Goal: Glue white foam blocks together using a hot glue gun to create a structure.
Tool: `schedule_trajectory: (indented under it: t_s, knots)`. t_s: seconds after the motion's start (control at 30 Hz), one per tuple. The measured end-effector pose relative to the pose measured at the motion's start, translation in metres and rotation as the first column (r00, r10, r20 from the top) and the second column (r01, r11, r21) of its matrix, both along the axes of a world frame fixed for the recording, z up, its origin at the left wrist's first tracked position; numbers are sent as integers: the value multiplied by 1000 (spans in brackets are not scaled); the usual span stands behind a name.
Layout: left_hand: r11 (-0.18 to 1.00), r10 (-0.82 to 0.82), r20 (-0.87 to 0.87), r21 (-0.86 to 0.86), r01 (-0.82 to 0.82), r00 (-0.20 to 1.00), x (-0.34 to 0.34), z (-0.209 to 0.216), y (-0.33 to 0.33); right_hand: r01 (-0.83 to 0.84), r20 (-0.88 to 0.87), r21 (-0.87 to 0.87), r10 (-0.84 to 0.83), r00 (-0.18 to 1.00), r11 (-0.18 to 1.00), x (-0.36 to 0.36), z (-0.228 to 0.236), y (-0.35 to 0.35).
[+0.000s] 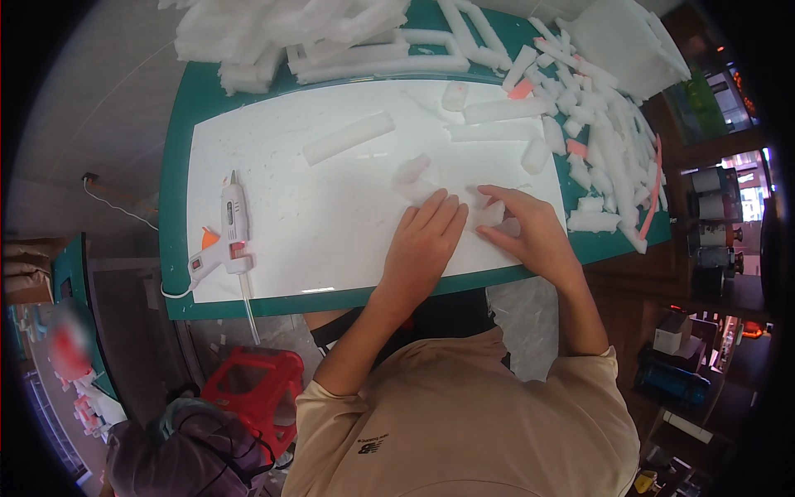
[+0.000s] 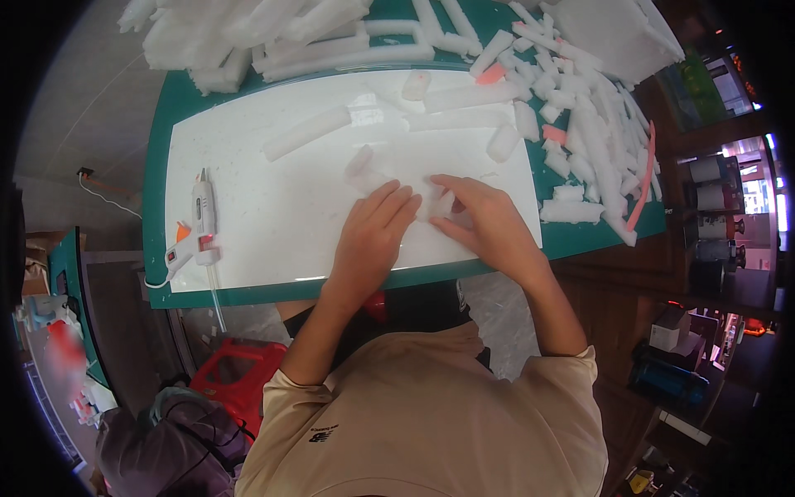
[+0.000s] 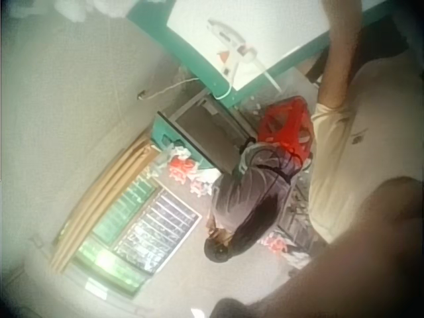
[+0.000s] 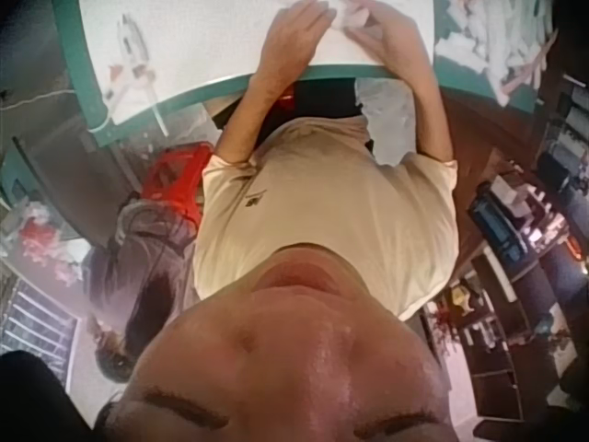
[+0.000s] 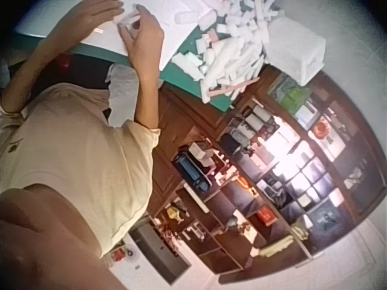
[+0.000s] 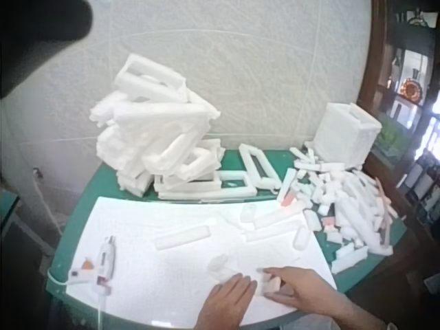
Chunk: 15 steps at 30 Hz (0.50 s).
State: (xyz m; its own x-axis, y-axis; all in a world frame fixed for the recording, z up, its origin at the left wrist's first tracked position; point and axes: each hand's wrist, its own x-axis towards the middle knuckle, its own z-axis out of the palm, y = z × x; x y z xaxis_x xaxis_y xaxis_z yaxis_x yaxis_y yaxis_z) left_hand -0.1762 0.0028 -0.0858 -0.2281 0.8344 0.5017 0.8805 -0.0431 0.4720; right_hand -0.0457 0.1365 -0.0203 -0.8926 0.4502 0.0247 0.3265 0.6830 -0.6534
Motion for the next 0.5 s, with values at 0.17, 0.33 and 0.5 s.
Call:
schedule_trajectory:
  t_s: [0.17,0.33,0.5]
  knots:
    - [1000,11,0,5,-11,1000,-1,0,0,-4,2,-7,4,1000,1000,-1,-1,0]
    - [1000,12,-8,8,-12,1000,0,-1,1,3,1,-8,-3,1000,1000,0,-4,1]
    - [999,-36,8,24,36,999,1,2,5,19,-49,-28,-20,999,999,5,-3,3]
